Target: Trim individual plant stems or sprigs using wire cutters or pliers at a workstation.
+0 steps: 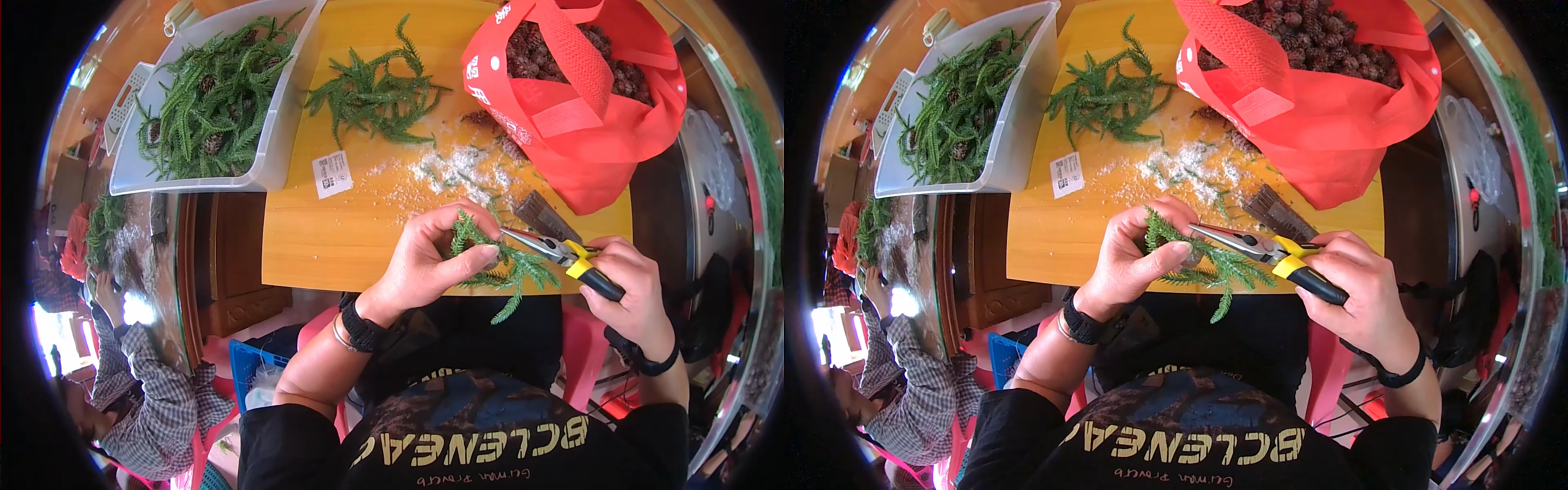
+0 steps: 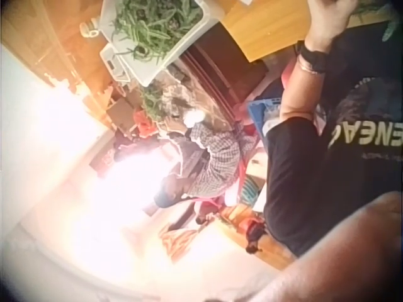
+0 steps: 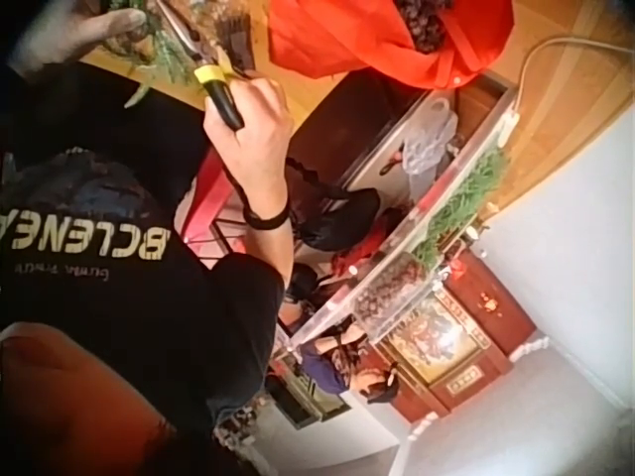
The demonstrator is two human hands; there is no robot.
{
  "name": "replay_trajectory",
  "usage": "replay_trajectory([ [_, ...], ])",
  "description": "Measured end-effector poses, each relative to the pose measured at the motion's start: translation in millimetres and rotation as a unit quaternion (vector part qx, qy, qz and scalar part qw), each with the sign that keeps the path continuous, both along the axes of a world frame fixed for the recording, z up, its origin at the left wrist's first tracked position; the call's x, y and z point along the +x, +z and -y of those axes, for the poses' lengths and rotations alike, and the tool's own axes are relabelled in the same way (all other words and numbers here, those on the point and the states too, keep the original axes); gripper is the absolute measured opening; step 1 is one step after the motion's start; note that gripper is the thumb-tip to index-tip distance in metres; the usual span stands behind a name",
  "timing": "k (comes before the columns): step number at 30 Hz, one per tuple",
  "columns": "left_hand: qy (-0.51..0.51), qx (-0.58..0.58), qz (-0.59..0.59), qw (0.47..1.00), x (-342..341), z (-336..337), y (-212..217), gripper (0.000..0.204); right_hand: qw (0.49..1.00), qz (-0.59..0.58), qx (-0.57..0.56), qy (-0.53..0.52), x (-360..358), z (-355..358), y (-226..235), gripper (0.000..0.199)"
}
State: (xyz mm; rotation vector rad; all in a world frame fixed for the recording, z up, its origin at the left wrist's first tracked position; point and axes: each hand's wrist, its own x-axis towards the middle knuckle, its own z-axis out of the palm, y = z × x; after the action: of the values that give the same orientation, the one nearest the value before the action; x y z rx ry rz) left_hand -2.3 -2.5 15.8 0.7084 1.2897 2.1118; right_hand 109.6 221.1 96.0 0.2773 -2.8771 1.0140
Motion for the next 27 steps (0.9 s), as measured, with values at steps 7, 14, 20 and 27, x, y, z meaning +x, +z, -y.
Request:
replay_trajectory([
  [7, -0.005, -0.031, -0.017, 0.999, -3, 1, 1, 0.011, 0.998, -0.035, 0.042, 0.011, 0, 0, 5, 0.018],
  [14, 0.021, -0.120, -0.122, 0.985, -4, -1, -3, 0.011, 0.991, -0.052, 0.120, -0.006, 3, 6, 18, 0.018],
  [20, 0.017, -0.076, -0.043, 0.996, -1, -2, 0, 0.010, 0.994, -0.024, 0.105, 0.009, -3, 3, 22, 0.018],
  [27, 0.017, -0.050, -0.037, 0.998, -1, -1, 0, 0.010, 0.998, -0.006, 0.058, 0.006, -1, 2, 18, 0.017],
])
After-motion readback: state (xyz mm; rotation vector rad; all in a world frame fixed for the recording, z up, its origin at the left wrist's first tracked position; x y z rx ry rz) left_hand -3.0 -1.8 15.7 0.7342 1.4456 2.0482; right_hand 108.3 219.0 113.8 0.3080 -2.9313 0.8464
